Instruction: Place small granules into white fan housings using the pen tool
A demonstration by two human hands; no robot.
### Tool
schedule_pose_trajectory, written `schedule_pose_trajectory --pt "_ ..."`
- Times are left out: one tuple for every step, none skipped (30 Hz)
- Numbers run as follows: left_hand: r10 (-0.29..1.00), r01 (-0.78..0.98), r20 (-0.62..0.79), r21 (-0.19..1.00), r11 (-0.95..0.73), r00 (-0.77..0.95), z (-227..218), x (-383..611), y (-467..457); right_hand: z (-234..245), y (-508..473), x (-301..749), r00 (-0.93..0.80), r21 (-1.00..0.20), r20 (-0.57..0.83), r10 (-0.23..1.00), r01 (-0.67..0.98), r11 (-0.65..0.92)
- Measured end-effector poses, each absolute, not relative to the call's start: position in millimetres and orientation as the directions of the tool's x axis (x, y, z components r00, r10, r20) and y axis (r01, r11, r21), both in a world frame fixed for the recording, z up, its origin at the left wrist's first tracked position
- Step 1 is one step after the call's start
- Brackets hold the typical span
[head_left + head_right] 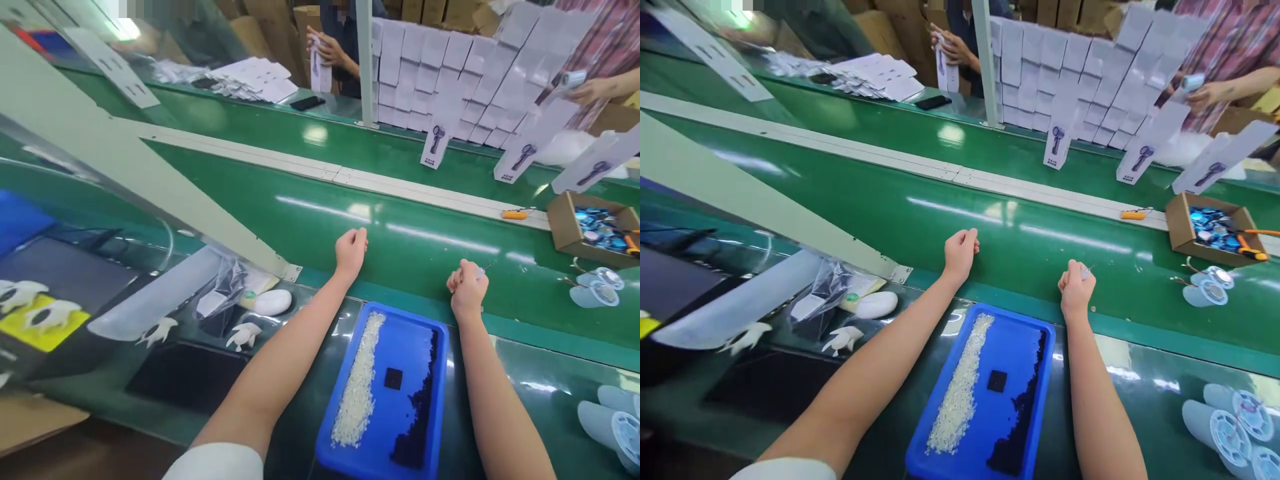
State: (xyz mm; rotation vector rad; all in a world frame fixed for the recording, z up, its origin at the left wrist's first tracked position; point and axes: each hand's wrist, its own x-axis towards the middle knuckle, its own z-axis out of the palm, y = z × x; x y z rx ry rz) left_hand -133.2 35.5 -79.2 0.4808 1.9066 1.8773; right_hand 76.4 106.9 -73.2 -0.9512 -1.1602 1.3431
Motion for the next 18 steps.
schedule_pose_trajectory --pt "0.528 -0.019 -0.039 0.999 0.044 -0.848 -80 -133 34 -74 106 75 -0.127 -0.977 0.062 0.99 -0.211 0.034" --pt "0.537 0.008 -0.025 0.998 0.059 -0.843 -80 -132 33 -76 105 73 -0.136 -0.979 0.054 0.989 -0.202 0.025" --pt "0.546 0.033 -0.011 0.997 0.071 -0.838 -80 -131 32 -78 103 73 -0.141 -0.983 0.045 0.989 -0.185 0.019" --pt "0.555 0.054 0.0 0.995 0.08 -0.832 -81 -131 31 -79 102 72 -0.145 -0.987 0.036 0.989 -0.162 0.012" --pt "0.563 0.071 0.01 0.994 0.088 -0.826 -81 -130 31 -81 101 72 -0.144 -0.99 0.025 0.989 -0.144 0.004" --pt "0.569 0.084 0.017 0.992 0.092 -0.822 -81 -130 30 -82 100 72 -0.14 -0.991 0.013 0.99 -0.134 -0.006" --pt "0.574 0.093 0.022 0.991 0.094 -0.819 -81 -130 30 -84 99 71 -0.134 -0.991 -0.003 0.991 -0.133 -0.021" --pt "0.577 0.097 0.024 0.991 0.095 -0.816 -81 -129 29 -85 98 70 -0.125 -0.989 -0.018 0.992 -0.142 -0.036" --pt "0.58 0.096 0.024 0.991 0.094 -0.814 -80 -129 29 -85 98 69 -0.11 -0.986 -0.031 0.993 -0.158 -0.048" --pt "0.583 0.093 0.021 0.991 0.094 -0.812 -80 -129 29 -86 99 68 -0.088 -0.983 -0.041 0.995 -0.175 -0.057" --pt "0.586 0.089 0.018 0.992 0.093 -0.81 -79 -129 29 -86 99 66 -0.065 -0.98 -0.051 0.997 -0.189 -0.062" --pt "0.588 0.084 0.013 0.992 0.093 -0.808 -79 -128 29 -86 100 65 -0.042 -0.977 -0.06 0.997 -0.202 -0.067" --pt "0.591 0.08 0.009 0.992 0.094 -0.807 -79 -128 28 -86 102 63 -0.027 -0.974 -0.068 0.997 -0.213 -0.072" --pt "0.593 0.076 0.004 0.992 0.097 -0.805 -79 -128 28 -87 103 62 -0.019 -0.973 -0.074 0.997 -0.219 -0.076" --pt "0.595 0.073 -0.001 0.992 0.1 -0.803 -79 -129 28 -87 104 61 -0.017 -0.972 -0.079 0.997 -0.222 -0.081" --pt "0.597 0.072 -0.005 0.992 0.105 -0.802 -79 -129 27 -87 105 60 -0.019 -0.972 -0.081 0.996 -0.22 -0.084" --pt "0.6 0.071 -0.009 0.991 0.11 -0.8 -80 -130 27 -88 105 58 -0.015 -0.973 -0.082 0.997 -0.215 -0.083" --pt "0.607 0.073 -0.014 0.99 0.117 -0.794 -80 -130 27 -88 105 58 -0.005 -0.975 -0.08 0.997 -0.21 -0.079"
